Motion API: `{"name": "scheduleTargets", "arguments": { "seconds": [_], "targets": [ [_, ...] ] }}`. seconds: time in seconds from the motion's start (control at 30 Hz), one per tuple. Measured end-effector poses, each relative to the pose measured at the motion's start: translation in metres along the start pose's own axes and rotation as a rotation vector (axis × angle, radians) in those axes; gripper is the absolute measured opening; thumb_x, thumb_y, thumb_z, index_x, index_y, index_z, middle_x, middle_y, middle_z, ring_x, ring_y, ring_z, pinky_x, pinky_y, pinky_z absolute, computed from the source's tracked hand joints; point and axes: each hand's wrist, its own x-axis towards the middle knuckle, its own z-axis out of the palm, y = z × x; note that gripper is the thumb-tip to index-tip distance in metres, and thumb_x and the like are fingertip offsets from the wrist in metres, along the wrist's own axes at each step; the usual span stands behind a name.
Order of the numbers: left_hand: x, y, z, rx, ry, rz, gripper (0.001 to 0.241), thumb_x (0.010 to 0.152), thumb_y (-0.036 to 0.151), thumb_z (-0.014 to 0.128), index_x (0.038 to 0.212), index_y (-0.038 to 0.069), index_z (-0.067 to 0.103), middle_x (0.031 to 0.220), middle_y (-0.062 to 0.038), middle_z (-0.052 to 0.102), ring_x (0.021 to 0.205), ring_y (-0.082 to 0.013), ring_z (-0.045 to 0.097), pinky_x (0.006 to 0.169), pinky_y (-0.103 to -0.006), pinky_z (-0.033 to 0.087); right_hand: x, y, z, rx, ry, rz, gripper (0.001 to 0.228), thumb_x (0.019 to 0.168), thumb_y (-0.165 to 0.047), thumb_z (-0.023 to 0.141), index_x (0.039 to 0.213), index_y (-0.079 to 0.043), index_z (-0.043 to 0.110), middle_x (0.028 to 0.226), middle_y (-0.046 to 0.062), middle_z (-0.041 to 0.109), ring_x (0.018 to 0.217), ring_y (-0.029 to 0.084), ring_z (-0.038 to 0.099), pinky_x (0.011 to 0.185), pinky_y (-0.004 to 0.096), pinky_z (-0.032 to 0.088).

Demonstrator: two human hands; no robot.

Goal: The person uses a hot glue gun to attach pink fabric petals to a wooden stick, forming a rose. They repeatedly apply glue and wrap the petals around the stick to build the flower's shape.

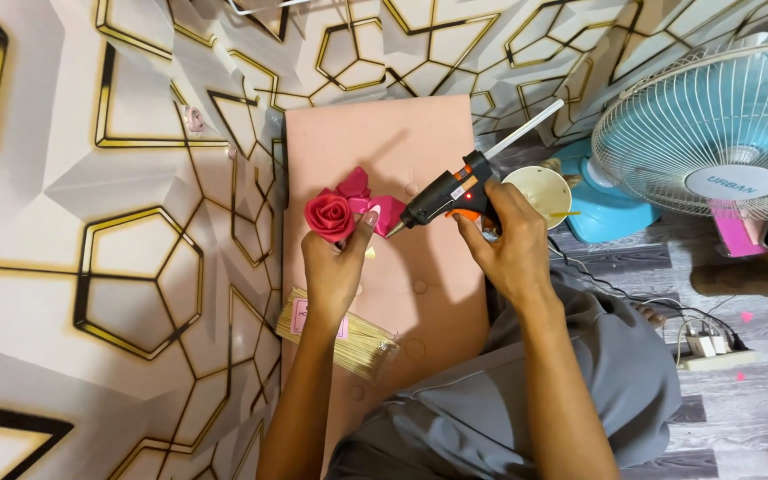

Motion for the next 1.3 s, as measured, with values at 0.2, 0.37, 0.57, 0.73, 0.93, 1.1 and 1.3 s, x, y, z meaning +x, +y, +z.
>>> {"name": "scheduleTargets", "arguments": {
  "seconds": [0.2,0.37,0.57,0.73,0.93,1.1,1.3],
  "targets": [
    [-0.001,0.003,0.0,0.006,-0.011,0.004,0.026,0.097,0.025,0.079,0.079,0.007,0.074,0.058,-0.009,0.057,0.059,-0.0151,0.048,0.064,-0.0353,0.049,0.0,-0.001,0.0,0.001,-0.002,-0.002,0.039,0.086,-0.011,0.089,0.118,0.003,0.071,0.086,0.018,0.064,0.073,0.037,0.071,0.062,0.044,0.055],
    [-0.002,-0.003,0.001,0.013,-0.015,0.015,0.03,0.096,0.027,0.08,0.076,0.007,0.07,0.058,-0.008,0.055,0.059,-0.0154,0.048,0.064,-0.0357,0.048,0.0,-0.001,-0.002,0.0,0.003,-0.006,0.038,0.087,-0.012,0.089,0.118,0.002,0.07,0.087,0.016,0.065,0.074,0.036,0.071,0.062,0.043,0.056],
    [0.0,-0.014,0.001,0.023,-0.029,0.022,0.034,0.097,0.028,0.08,0.074,0.009,0.065,0.058,-0.007,0.051,0.061,-0.0147,0.048,0.065,-0.0338,0.047,0.001,-0.001,-0.004,-0.014,0.011,-0.006,0.038,0.088,-0.012,0.089,0.118,0.003,0.07,0.09,0.018,0.066,0.074,0.038,0.071,0.064,0.044,0.056],
    [0.0,-0.008,-0.001,0.009,-0.045,0.011,0.036,0.098,0.027,0.079,0.071,0.012,0.061,0.057,-0.002,0.047,0.059,-0.0125,0.045,0.064,-0.0308,0.044,0.0,0.002,-0.005,-0.028,0.007,-0.009,0.04,0.089,-0.012,0.088,0.12,0.005,0.07,0.095,0.019,0.068,0.076,0.038,0.072,0.065,0.044,0.057],
    [-0.002,-0.003,-0.003,-0.007,-0.068,0.003,0.034,0.099,0.028,0.079,0.072,0.012,0.064,0.059,0.001,0.043,0.06,-0.0102,0.043,0.063,-0.0274,0.044,-0.001,0.008,-0.003,-0.037,0.004,0.006,0.041,0.091,-0.012,0.086,0.124,0.005,0.069,0.1,0.021,0.069,0.079,0.04,0.072,0.067,0.046,0.057],
    [-0.002,-0.006,-0.004,-0.021,-0.07,-0.02,0.026,0.098,0.028,0.08,0.079,0.013,0.072,0.061,0.004,0.041,0.061,-0.0084,0.042,0.064,-0.0254,0.043,-0.003,0.013,-0.002,-0.05,0.008,0.007,0.04,0.092,-0.014,0.087,0.123,0.004,0.07,0.1,0.02,0.069,0.081,0.041,0.072,0.068,0.046,0.057],
    [-0.003,-0.008,-0.006,-0.033,-0.069,-0.027,0.023,0.098,0.027,0.08,0.082,0.012,0.074,0.062,0.005,0.041,0.063,-0.0078,0.043,0.064,-0.0251,0.043,0.0,0.008,-0.007,-0.048,0.011,-0.001,0.04,0.093,-0.013,0.086,0.123,0.006,0.069,0.102,0.022,0.07,0.086,0.043,0.072,0.072,0.046,0.057]
  ]
}}
